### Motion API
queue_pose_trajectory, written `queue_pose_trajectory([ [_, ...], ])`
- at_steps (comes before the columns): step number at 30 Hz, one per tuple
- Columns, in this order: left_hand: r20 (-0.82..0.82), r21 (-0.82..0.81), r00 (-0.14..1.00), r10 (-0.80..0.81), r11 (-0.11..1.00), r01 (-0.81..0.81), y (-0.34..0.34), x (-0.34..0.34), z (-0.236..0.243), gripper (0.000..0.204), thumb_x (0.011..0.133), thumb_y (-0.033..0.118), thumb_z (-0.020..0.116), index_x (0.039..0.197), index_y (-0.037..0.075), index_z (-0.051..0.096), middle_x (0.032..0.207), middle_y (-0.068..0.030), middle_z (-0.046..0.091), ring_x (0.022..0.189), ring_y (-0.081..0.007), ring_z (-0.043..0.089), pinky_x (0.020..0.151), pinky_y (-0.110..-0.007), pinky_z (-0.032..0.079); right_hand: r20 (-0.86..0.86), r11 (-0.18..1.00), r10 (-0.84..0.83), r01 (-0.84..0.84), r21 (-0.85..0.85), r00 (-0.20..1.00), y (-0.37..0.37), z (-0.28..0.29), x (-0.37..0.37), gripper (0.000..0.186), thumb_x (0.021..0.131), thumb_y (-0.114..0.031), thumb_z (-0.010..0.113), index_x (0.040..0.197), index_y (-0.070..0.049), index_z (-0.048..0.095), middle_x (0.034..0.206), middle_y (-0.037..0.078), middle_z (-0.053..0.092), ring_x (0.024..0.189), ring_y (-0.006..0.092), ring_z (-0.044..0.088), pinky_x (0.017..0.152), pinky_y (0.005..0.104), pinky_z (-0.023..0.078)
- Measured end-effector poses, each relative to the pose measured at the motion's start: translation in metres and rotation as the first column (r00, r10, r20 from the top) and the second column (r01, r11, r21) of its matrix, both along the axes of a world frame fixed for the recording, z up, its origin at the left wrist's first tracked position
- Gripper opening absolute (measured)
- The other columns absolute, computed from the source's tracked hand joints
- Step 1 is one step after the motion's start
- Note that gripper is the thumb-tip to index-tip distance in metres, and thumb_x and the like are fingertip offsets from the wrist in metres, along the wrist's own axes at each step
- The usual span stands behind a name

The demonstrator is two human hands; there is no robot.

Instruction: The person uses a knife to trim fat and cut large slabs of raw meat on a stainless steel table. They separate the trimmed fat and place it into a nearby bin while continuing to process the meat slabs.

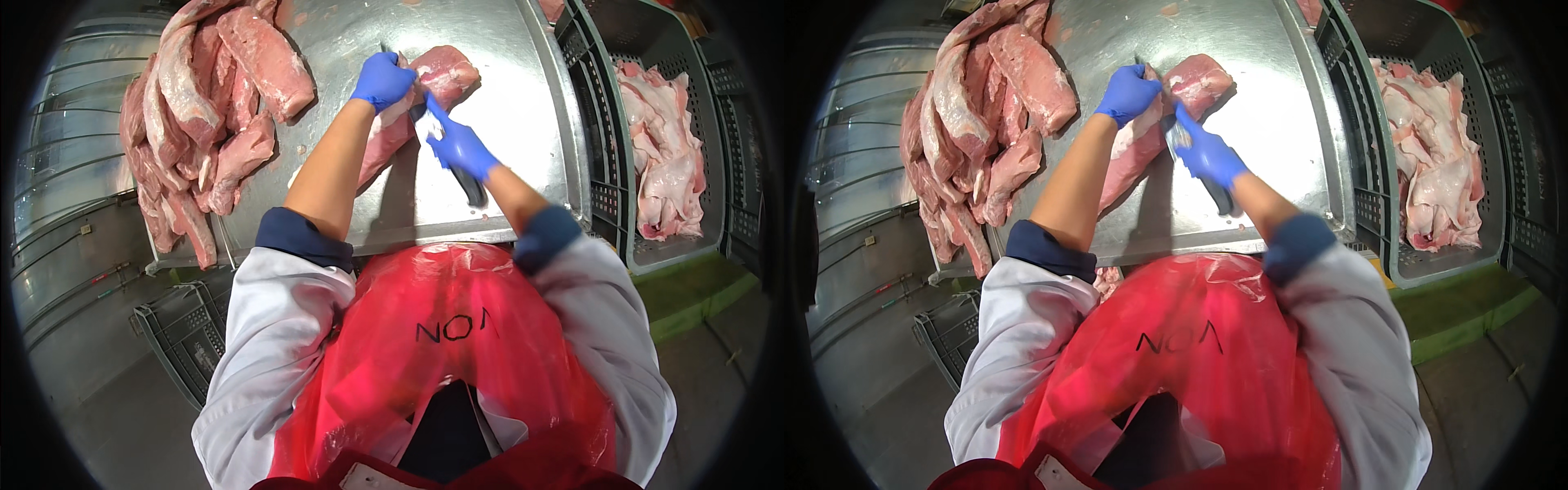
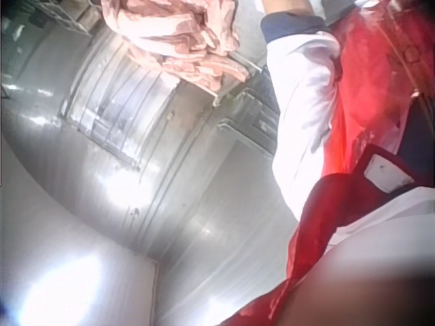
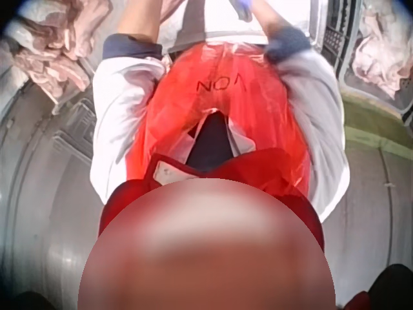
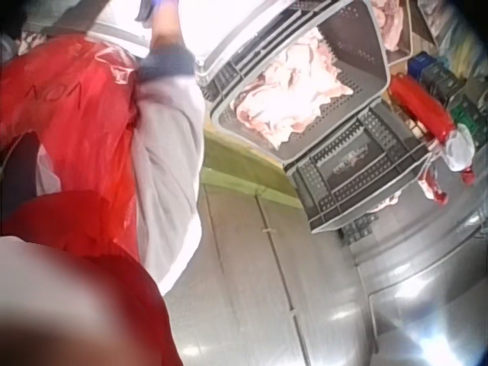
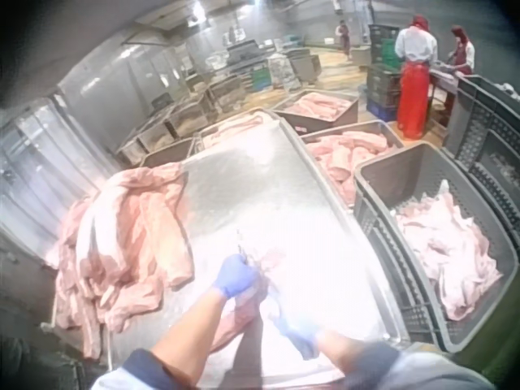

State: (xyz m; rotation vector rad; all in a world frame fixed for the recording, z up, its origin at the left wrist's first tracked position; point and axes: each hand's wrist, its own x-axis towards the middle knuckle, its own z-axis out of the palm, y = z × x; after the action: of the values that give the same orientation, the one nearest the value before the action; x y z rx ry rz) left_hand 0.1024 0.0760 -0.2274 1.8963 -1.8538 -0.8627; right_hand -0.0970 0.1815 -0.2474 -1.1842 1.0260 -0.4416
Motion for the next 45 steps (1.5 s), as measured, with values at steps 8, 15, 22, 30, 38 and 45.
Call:
queue_pose_trajectory([
  [8, 0.024, -0.005, 0.997, -0.069, 0.998, 0.069, -0.006, 0.005, 0.032, 0.025, 0.077, 0.021, 0.070, 0.076, -0.003, 0.064, 0.070, -0.0166, 0.066, 0.067, -0.0202, 0.064, 0.067, -0.037, 0.053, 0.047, 1.000, 0.005, -0.004, -0.012, 0.999, -0.015, 0.004, 0.033, 0.081, 0.095, -0.015, 0.056, 0.162, -0.029, 0.013, 0.090, 0.012, 0.064, 0.063, 0.0171, 0.060, 0.064, 0.0323, 0.057],
  [15, -0.214, 0.045, 0.974, -0.069, 0.996, 0.080, 0.001, 0.034, 0.049, 0.018, 0.081, 0.018, 0.066, 0.080, 0.000, 0.068, 0.072, -0.0050, 0.065, 0.069, -0.0125, 0.058, 0.067, -0.031, 0.047, -0.108, 0.984, 0.179, -0.179, 0.009, 0.978, 0.060, 0.036, 0.018, 0.080, 0.095, -0.018, 0.051, 0.163, -0.028, 0.010, 0.085, 0.017, 0.067, 0.061, 0.0217, 0.064, 0.064, 0.0379, 0.058],
  [22, -0.106, -0.040, 0.993, -0.053, 0.998, 0.049, 0.000, 0.065, 0.069, 0.015, 0.082, 0.015, 0.063, 0.089, 0.002, 0.066, 0.076, -0.0099, 0.066, 0.071, -0.0164, 0.060, 0.065, -0.035, 0.048, -0.106, 0.972, 0.203, -0.214, -0.099, 0.973, 0.082, 0.040, 0.035, 0.082, 0.094, -0.019, 0.049, 0.163, -0.023, 0.005, 0.085, 0.017, 0.067, 0.062, 0.0268, 0.065, 0.063, 0.0365, 0.059],
  [30, -0.183, -0.120, 0.983, -0.032, 0.993, 0.010, 0.012, 0.095, 0.106, 0.017, 0.082, 0.018, 0.062, 0.086, 0.002, 0.065, 0.073, -0.0078, 0.062, 0.070, -0.0180, 0.058, 0.064, -0.037, 0.047, -0.242, 0.974, 0.153, -0.187, -0.126, 0.958, 0.070, 0.045, 0.074, 0.077, 0.094, -0.016, 0.051, 0.162, -0.023, 0.015, 0.080, 0.019, 0.067, 0.064, 0.0309, 0.066, 0.065, 0.0411, 0.057],
  [38, 0.194, 0.054, 0.976, -0.094, 0.995, 0.085, 0.095, 0.299, 0.010, 0.052, 0.081, 0.022, 0.074, 0.124, -0.002, 0.056, 0.116, -0.0178, 0.067, 0.105, -0.0259, 0.064, 0.093, -0.038, 0.051, -0.228, 0.997, -0.038, 0.051, 0.052, 0.973, 0.102, 0.066, 0.025, 0.079, 0.094, -0.008, 0.055, 0.161, -0.034, 0.022, 0.070, 0.005, 0.059, 0.053, 0.0123, 0.054, 0.055, 0.0312, 0.052],
  [45, -0.327, 0.106, 0.932, -0.155, 0.974, 0.199, 0.166, 0.174, -0.036, 0.091, 0.092, 0.027, 0.072, 0.160, 0.011, 0.013, 0.150, -0.0217, 0.044, 0.138, -0.0323, 0.046, 0.115, -0.041, 0.037, -0.472, 0.858, -0.122, -0.147, -0.492, 0.873, 0.016, -0.017, 0.045, 0.075, 0.095, -0.030, 0.055, 0.159, -0.039, 0.017, 0.072, 0.027, 0.065, 0.073, 0.0444, 0.067, 0.073, 0.0489, 0.054],
])
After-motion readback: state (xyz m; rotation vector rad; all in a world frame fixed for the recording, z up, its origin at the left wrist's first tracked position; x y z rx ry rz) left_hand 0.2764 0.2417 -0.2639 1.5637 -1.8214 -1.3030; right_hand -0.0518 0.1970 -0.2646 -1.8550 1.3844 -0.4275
